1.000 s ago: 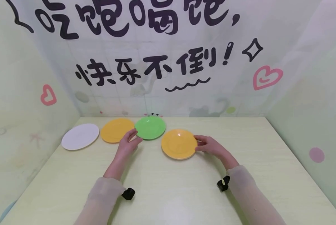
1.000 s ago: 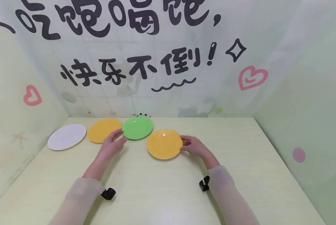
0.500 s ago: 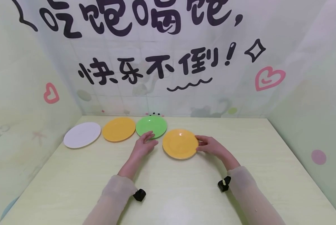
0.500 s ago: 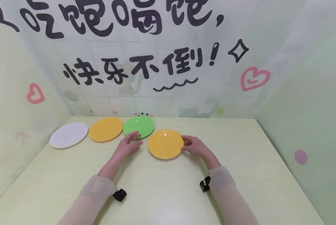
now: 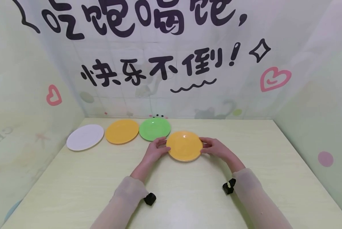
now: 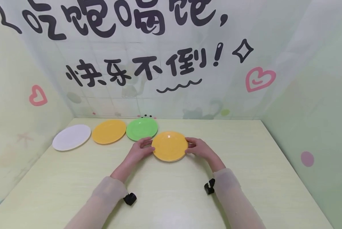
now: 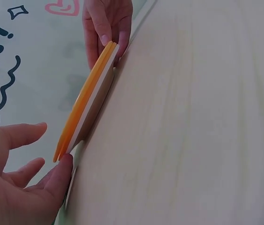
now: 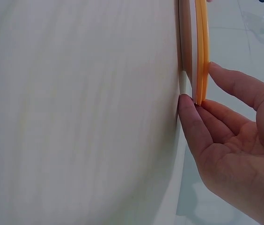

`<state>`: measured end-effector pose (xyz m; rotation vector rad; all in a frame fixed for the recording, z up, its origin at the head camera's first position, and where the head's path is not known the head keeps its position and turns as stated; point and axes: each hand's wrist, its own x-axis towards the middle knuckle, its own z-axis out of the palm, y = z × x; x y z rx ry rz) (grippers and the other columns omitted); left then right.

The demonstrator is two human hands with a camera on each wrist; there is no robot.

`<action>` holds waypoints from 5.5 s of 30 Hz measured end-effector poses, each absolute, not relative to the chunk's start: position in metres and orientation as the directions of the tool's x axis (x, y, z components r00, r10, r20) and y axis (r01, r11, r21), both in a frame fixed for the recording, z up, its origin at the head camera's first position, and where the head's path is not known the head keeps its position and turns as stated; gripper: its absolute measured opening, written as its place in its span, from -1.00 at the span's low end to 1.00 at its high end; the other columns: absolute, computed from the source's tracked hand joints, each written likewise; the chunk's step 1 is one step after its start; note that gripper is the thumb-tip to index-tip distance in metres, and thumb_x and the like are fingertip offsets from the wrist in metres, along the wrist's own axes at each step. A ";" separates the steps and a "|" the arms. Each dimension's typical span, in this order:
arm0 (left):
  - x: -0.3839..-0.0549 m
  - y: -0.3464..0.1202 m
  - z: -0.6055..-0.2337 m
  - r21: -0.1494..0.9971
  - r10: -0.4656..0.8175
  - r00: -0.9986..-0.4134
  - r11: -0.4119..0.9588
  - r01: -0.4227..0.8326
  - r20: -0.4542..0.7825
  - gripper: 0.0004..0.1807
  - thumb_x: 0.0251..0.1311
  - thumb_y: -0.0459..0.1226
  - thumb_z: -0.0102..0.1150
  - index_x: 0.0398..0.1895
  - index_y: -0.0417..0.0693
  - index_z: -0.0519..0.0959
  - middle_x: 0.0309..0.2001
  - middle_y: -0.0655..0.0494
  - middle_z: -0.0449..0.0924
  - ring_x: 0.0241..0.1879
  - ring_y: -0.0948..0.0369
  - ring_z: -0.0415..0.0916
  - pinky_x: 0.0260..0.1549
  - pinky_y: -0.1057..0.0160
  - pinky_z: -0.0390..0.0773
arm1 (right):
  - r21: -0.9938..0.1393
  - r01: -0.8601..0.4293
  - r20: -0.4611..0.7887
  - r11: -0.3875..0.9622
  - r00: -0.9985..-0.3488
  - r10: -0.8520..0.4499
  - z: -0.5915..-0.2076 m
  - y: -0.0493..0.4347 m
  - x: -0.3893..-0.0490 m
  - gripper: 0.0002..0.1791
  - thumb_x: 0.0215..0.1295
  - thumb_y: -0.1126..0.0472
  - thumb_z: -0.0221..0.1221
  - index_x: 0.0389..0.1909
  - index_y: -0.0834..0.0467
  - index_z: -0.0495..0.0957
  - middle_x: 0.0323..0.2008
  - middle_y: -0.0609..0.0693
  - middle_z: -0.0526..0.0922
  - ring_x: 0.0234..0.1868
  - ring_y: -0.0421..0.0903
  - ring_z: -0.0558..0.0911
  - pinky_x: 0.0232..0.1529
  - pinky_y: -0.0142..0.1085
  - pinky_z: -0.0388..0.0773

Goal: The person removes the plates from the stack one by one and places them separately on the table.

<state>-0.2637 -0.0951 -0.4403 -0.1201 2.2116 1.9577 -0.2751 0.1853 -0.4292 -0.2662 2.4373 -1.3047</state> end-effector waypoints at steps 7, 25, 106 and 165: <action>-0.268 -0.088 -0.440 0.955 0.050 -0.979 0.236 -0.182 -0.199 -0.29 0.14 -0.52 0.28 0.40 -0.26 0.31 0.31 -0.27 0.43 0.27 -0.11 0.48 0.16 0.12 0.65 | -0.831 0.013 -0.230 0.556 -0.918 -0.324 -0.428 0.186 -0.276 -0.30 0.37 0.25 0.20 0.48 0.25 0.21 0.42 0.26 0.35 0.37 0.20 0.43 0.35 -0.03 0.51; -0.271 -0.087 -0.435 0.908 -0.039 -0.986 0.384 -0.167 -0.164 -0.38 0.09 -0.50 0.33 0.29 -0.25 0.45 0.07 -0.17 0.56 0.00 0.03 0.60 -0.22 0.32 0.74 | -0.841 -0.010 -0.211 0.542 -0.915 -0.344 -0.427 0.184 -0.275 -0.25 0.29 0.28 0.28 0.46 0.30 0.22 0.44 0.28 0.32 0.38 0.22 0.43 0.36 0.01 0.50; -0.248 -0.225 -0.410 0.790 -0.022 -0.999 0.613 -0.033 -0.025 -0.65 0.35 -0.30 0.16 0.14 -0.29 0.58 0.10 -0.24 0.65 0.04 -0.04 0.63 -0.14 0.35 0.74 | -0.814 0.039 -0.254 0.579 -0.921 -0.296 -0.430 0.185 -0.278 -0.26 0.30 0.29 0.28 0.47 0.24 0.23 0.45 0.24 0.33 0.37 0.19 0.44 0.38 -0.02 0.49; -0.297 -0.077 -0.409 0.632 0.069 -0.982 0.773 -0.058 -0.174 -0.50 0.16 -0.25 0.38 0.16 -0.20 0.52 0.00 -0.01 0.61 -0.06 0.10 0.51 0.03 0.20 0.61 | -0.827 0.021 -0.245 0.562 -0.913 -0.327 -0.422 0.185 -0.282 -0.27 0.32 0.28 0.26 0.47 0.26 0.22 0.45 0.28 0.29 0.38 0.22 0.42 0.42 0.03 0.43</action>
